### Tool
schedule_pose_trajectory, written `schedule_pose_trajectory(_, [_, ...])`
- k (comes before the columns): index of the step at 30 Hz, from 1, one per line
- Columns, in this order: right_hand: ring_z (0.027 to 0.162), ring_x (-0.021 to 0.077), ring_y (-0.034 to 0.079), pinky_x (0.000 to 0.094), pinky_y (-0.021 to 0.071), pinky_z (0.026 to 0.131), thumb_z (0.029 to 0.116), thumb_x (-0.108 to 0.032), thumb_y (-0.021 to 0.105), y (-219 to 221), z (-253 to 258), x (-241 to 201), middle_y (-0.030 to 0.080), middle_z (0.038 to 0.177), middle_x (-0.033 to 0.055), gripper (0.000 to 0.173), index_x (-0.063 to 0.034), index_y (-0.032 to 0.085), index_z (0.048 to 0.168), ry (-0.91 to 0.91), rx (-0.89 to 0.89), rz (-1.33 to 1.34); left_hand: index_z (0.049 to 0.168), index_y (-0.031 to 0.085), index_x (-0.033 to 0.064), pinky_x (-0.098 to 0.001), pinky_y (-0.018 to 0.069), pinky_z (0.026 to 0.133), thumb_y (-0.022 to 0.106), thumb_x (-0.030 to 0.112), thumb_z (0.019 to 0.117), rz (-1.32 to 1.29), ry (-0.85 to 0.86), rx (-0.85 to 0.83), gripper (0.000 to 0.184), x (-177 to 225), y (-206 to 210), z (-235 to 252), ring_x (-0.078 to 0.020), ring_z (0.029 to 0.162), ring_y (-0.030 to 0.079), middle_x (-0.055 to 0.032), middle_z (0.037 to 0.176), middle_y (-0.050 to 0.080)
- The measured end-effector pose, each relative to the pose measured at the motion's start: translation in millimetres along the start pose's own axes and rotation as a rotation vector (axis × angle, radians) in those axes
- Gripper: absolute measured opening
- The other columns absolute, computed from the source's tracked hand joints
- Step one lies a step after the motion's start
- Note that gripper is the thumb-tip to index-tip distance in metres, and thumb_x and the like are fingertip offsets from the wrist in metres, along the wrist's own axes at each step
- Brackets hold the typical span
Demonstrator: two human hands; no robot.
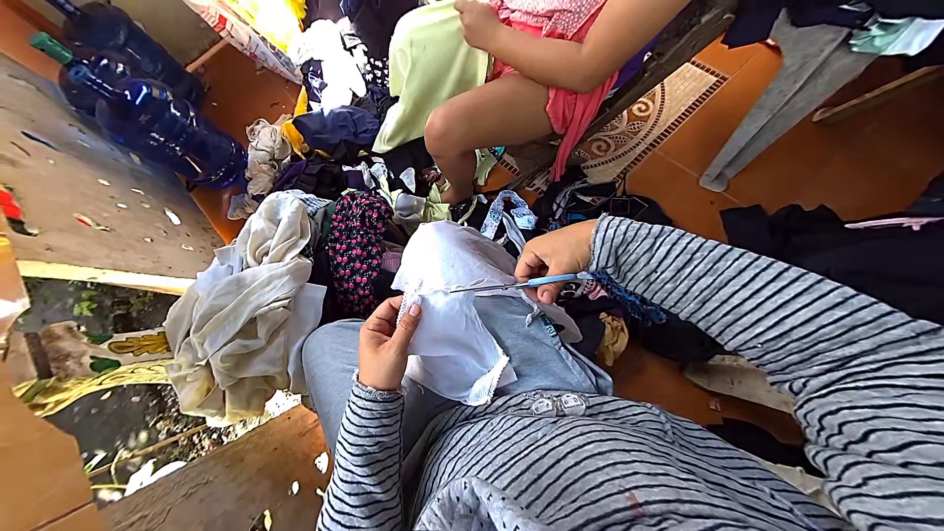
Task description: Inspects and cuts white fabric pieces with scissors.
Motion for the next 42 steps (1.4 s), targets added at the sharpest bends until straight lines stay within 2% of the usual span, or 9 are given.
schedule_pose_trajectory(9, [0.052, -0.0041, 0.05, 0.0153, 0.0406, 0.051, 0.0812, -0.007, 0.078, 6.5, -7.2, -20.0, 0.056, 0.058, -0.0083, 0.022, -0.0076, 0.061, 0.068, 0.009, 0.101, 0.103, 0.096, 0.069, 0.0056, -0.0232, 0.0609, 0.067, 0.053, 0.004, 0.1005, -0.023, 0.057, 0.035, 0.017, 19.9, 3.1, -6.2, -0.0045, 0.069, 0.07, 0.0035, 0.079, 0.073])
schedule_pose_trajectory(12, [0.055, -0.0051, 0.051, 0.014, 0.0409, 0.053, 0.0802, -0.005, 0.079, 7.5, -8.2, -13.9, 0.059, 0.061, -0.0071, 0.018, -0.0056, 0.063, 0.072, 0.002, 0.098, 0.117, 0.096, 0.068, 0.0046, -0.0233, 0.0608, 0.066, 0.05, 0.002, 0.101, -0.018, 0.052, 0.084, 0.019, 21.2, 3.4, -7.2, -0.0049, 0.068, 0.07, 0.0026, 0.077, 0.073])
schedule_pose_trajectory(17, [0.059, -0.0042, 0.048, 0.0151, 0.0379, 0.056, 0.0888, -0.011, 0.077, 13.9, -10.5, -49.1, 0.058, 0.068, -0.0048, 0.017, 0.0004, 0.065, 0.085, 0.0, 0.021, 0.025, 0.096, 0.069, 0.0047, -0.0235, 0.0609, 0.066, 0.054, 0.003, 0.0994, -0.029, 0.059, 0.023, 0.015, 24.6, 11.3, -8.5, -0.0048, 0.068, 0.07, 0.0031, 0.077, 0.073])
schedule_pose_trajectory(21, [0.057, -0.0041, 0.049, 0.0153, 0.037, 0.053, 0.0862, -0.015, 0.078, 15.8, -6.2, -45.8, 0.059, 0.067, -0.0052, 0.02, -0.0013, 0.064, 0.08, -0.053, -0.032, 0.038, 0.095, 0.068, 0.0051, -0.023, 0.0605, 0.066, 0.054, 0.002, 0.0998, -0.022, 0.064, 0.022, 0.015, 28.0, 13.8, -10.2, -0.0045, 0.069, 0.07, 0.0037, 0.077, 0.073])
schedule_pose_trajectory(25, [0.056, -0.0025, 0.048, 0.0159, 0.0394, 0.056, 0.0873, -0.007, 0.078, 18.4, -17.6, -68.9, 0.057, 0.064, -0.0049, 0.018, -0.0018, 0.064, 0.077, 0.128, 0.075, -0.004, 0.095, 0.067, 0.006, -0.0227, 0.0604, 0.065, 0.051, 0.002, 0.1003, -0.032, 0.056, 0.038, 0.017, 31.7, 13.9, -12.3, -0.0038, 0.068, 0.07, 0.0042, 0.076, 0.072])
schedule_pose_trajectory(29, [0.053, -0.0031, 0.048, 0.016, 0.0358, 0.05, 0.0847, -0.013, 0.079, 17.6, -13.2, -43.7, 0.056, 0.06, -0.0059, 0.025, -0.0037, 0.061, 0.07, -0.013, 0.033, 0.074, 0.095, 0.067, 0.0054, -0.0233, 0.0605, 0.065, 0.05, 0.003, 0.1012, -0.038, 0.039, 0.054, 0.019, 33.7, 13.8, -13.3, -0.0047, 0.068, 0.07, 0.003, 0.077, 0.072])
schedule_pose_trajectory(33, [0.062, -0.0042, 0.049, 0.0149, 0.0374, 0.056, 0.0892, -0.021, 0.074, 21.7, -16.8, -49.3, 0.059, 0.072, -0.0047, 0.022, -0.0006, 0.064, 0.087, -0.098, 0.016, 0.035, 0.098, 0.067, 0.0061, -0.0234, 0.0607, 0.069, 0.054, 0.002, 0.1001, -0.061, 0.103, -0.02, 0.014, 33.8, 16.4, -14.2, -0.0043, 0.072, 0.07, 0.0036, 0.081, 0.073])
schedule_pose_trajectory(39, [0.064, -0.0005, 0.05, 0.0186, 0.038, 0.057, 0.0852, -0.018, 0.076, 26.4, -16.4, -58.2, 0.059, 0.074, -0.0019, 0.022, -0.0005, 0.064, 0.085, -0.11, 0.027, -0.004, 0.097, 0.068, 0.0067, -0.0223, 0.0601, 0.067, 0.054, 0.002, 0.0998, -0.068, 0.131, -0.031, 0.015, 36.9, 20.0, -15.2, -0.0031, 0.07, 0.07, 0.0048, 0.079, 0.073])
schedule_pose_trajectory(42, [0.071, 0.0035, 0.051, 0.0221, 0.04, 0.063, 0.0841, -0.019, 0.08, 25.9, -17.1, -56.6, 0.059, 0.08, 0.0013, 0.026, 0.0014, 0.065, 0.093, -0.08, 0.046, -0.051, 0.094, 0.068, 0.0078, -0.022, 0.0598, 0.067, 0.05, 0.003, 0.1009, -0.082, 0.103, -0.001, 0.02, 42.1, 19.4, -16.4, -0.0028, 0.069, 0.069, 0.0047, 0.077, 0.072])
Point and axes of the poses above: each hand's wrist, its own z-axis towards the middle knuckle, its own y-axis out of the palm, x = y × z, the point moved 3 cm from there along z, towards the middle knuckle
